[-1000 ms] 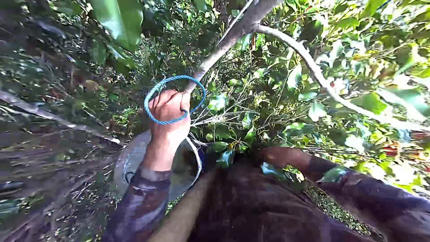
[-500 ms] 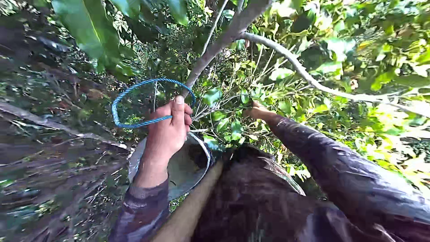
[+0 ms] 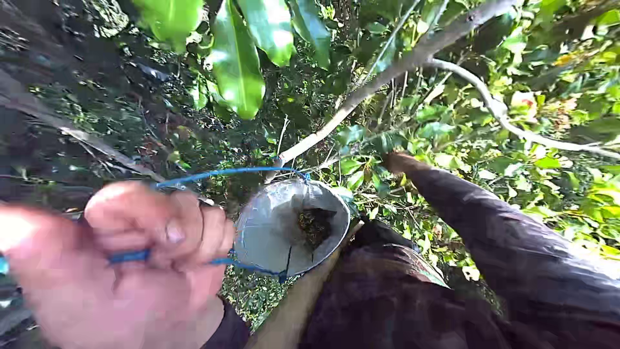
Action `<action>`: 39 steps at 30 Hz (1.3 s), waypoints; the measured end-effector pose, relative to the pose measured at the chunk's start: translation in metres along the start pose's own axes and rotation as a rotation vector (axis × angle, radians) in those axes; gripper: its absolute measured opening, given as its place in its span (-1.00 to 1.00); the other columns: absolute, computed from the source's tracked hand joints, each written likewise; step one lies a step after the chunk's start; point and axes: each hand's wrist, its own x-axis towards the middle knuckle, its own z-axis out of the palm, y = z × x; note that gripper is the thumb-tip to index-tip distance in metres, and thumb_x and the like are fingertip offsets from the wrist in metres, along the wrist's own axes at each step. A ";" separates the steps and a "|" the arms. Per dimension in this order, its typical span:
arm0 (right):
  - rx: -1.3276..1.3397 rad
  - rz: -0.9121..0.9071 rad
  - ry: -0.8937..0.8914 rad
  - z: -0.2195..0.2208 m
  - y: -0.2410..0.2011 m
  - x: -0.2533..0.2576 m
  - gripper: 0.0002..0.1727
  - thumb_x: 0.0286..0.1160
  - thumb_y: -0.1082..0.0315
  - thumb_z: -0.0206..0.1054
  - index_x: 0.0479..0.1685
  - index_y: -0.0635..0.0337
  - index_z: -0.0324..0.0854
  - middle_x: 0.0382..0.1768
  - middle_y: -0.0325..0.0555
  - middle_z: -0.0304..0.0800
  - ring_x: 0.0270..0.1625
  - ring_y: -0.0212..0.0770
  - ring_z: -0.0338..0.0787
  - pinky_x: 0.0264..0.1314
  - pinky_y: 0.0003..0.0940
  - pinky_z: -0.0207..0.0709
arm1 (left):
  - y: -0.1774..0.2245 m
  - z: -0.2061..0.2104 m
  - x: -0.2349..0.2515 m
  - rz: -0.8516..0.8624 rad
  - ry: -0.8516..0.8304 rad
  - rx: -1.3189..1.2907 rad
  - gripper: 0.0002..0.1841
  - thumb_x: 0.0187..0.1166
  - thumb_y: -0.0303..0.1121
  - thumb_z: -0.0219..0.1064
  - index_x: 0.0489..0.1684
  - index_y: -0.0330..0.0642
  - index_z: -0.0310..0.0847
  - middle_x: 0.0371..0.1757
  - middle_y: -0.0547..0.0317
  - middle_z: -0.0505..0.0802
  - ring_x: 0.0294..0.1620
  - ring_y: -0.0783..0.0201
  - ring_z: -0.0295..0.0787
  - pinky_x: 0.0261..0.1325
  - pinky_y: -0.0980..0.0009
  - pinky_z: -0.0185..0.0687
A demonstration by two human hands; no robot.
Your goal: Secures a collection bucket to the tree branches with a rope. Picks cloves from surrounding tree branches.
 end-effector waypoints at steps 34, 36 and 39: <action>0.492 -1.573 -0.635 -0.042 -0.412 -0.271 -0.78 0.61 0.32 0.29 -0.36 0.23 0.72 -0.53 -0.46 0.62 -0.47 -0.67 0.51 -0.34 -0.66 0.44 | 0.074 -0.084 -0.210 0.127 1.017 0.454 -0.64 0.58 -0.48 0.04 -0.70 0.08 0.49 -0.80 0.52 0.56 -0.79 0.62 0.42 -0.65 0.66 0.35; 0.546 -1.578 -0.669 -0.034 -0.411 -0.263 -0.77 0.61 0.32 0.28 -0.39 0.22 0.72 -0.57 -0.45 0.60 -0.53 -0.65 0.48 -0.43 -0.65 0.41 | 0.040 -0.119 -0.228 0.177 0.773 0.324 -0.64 0.71 -0.30 0.13 -0.50 0.03 0.81 -0.61 0.47 0.78 -0.65 0.64 0.62 -0.55 0.71 0.53; 0.670 -1.671 -0.768 -0.034 -0.407 -0.254 -0.75 0.61 0.32 0.25 -0.46 0.16 0.67 -0.64 -0.49 0.53 -0.60 -0.67 0.41 -0.55 -0.70 0.31 | 0.003 -0.158 -0.220 -0.557 0.423 0.503 -0.60 0.88 -0.19 -0.06 0.15 -0.20 0.69 -0.32 0.19 0.91 -0.55 0.45 0.79 -0.52 0.54 0.72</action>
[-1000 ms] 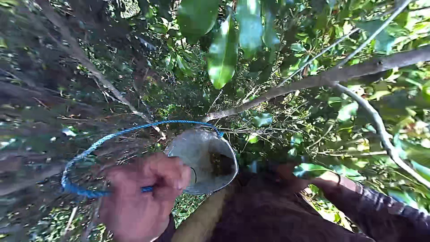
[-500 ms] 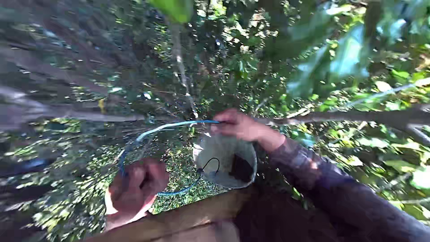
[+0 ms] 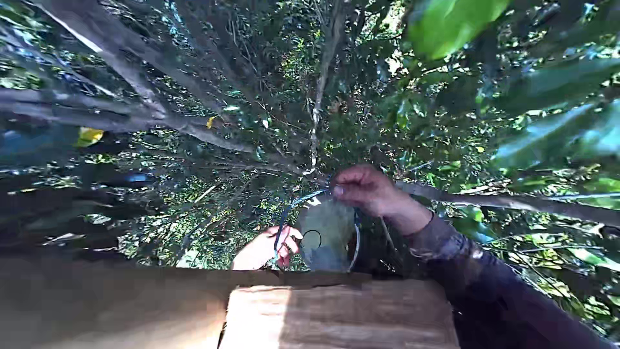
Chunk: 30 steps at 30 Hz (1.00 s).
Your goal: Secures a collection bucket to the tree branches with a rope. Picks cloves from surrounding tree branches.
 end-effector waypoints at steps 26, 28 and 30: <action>0.230 -0.152 0.207 -0.042 -0.017 -0.043 -0.76 0.68 0.04 0.29 -0.36 -0.23 0.74 -0.66 -0.66 0.47 -0.61 -0.69 0.41 -0.53 -0.70 0.33 | 0.122 0.026 0.035 1.051 0.121 -0.133 -0.63 0.75 0.07 0.16 -0.26 0.19 0.86 -0.20 0.50 0.91 0.01 0.45 0.85 0.19 0.34 0.76; 0.184 -0.173 0.173 -0.034 -0.021 -0.041 -0.77 0.69 0.04 0.28 -0.31 -0.21 0.75 -0.63 -0.66 0.51 -0.59 -0.72 0.44 -0.52 -0.74 0.33 | 0.140 0.033 0.028 1.184 0.086 -0.163 -0.60 0.76 0.07 0.13 -0.31 0.19 0.85 -0.19 0.48 0.89 0.08 0.40 0.80 0.29 0.30 0.68; 0.104 -0.177 0.148 -0.027 -0.025 -0.043 -0.77 0.71 0.03 0.26 -0.27 -0.21 0.76 -0.57 -0.68 0.59 -0.53 -0.75 0.49 -0.46 -0.78 0.38 | 0.155 0.043 0.020 1.275 -0.048 -0.268 -0.61 0.78 0.01 0.13 -0.26 0.07 0.84 -0.25 0.40 0.91 -0.04 0.42 0.85 0.20 0.34 0.74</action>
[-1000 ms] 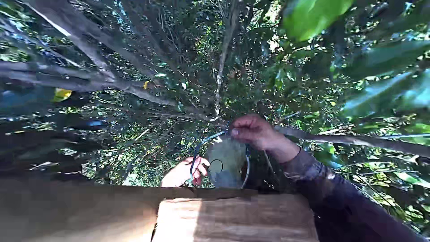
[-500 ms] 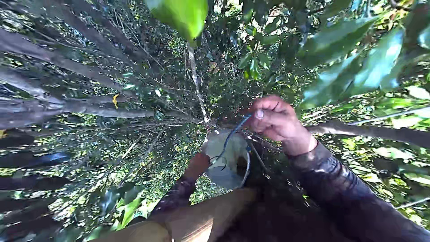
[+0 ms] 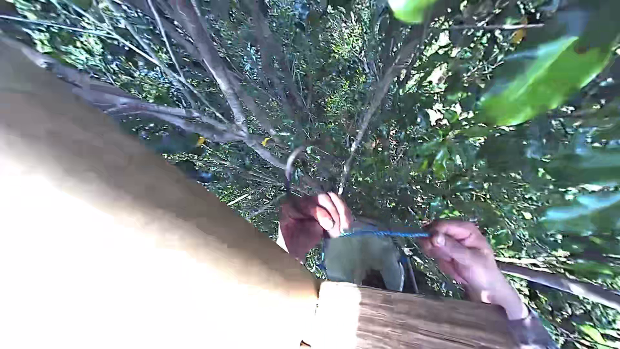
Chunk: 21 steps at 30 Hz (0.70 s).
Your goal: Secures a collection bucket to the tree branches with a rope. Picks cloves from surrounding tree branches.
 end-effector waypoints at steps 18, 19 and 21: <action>-0.146 0.139 -0.141 0.011 -0.006 -0.006 -0.74 0.71 0.00 0.26 -0.26 -0.21 0.79 -0.53 -0.69 0.69 -0.50 -0.80 0.56 -0.45 -0.82 0.46 | 0.031 0.039 0.021 0.104 0.031 0.753 -0.83 0.68 -0.22 0.36 -0.22 -0.08 0.76 -0.28 0.40 0.87 -0.24 0.63 0.79 -0.14 0.63 0.77; -0.143 0.146 -0.133 0.013 -0.007 -0.006 -0.74 0.71 0.00 0.26 -0.26 -0.22 0.79 -0.53 -0.69 0.68 -0.51 -0.80 0.55 -0.46 -0.82 0.45 | 0.027 0.042 0.024 0.068 0.090 0.758 -0.83 0.64 -0.23 0.39 -0.31 -0.08 0.76 -0.33 0.40 0.87 -0.30 0.62 0.80 -0.20 0.61 0.79; -0.129 0.144 -0.132 0.017 -0.007 -0.005 -0.74 0.73 0.01 0.24 -0.28 -0.21 0.77 -0.56 -0.69 0.65 -0.53 -0.80 0.53 -0.48 -0.82 0.42 | 0.018 0.045 0.024 0.009 0.151 0.658 -0.81 0.61 -0.23 0.43 -0.40 -0.08 0.72 -0.40 0.37 0.81 -0.37 0.56 0.75 -0.27 0.56 0.75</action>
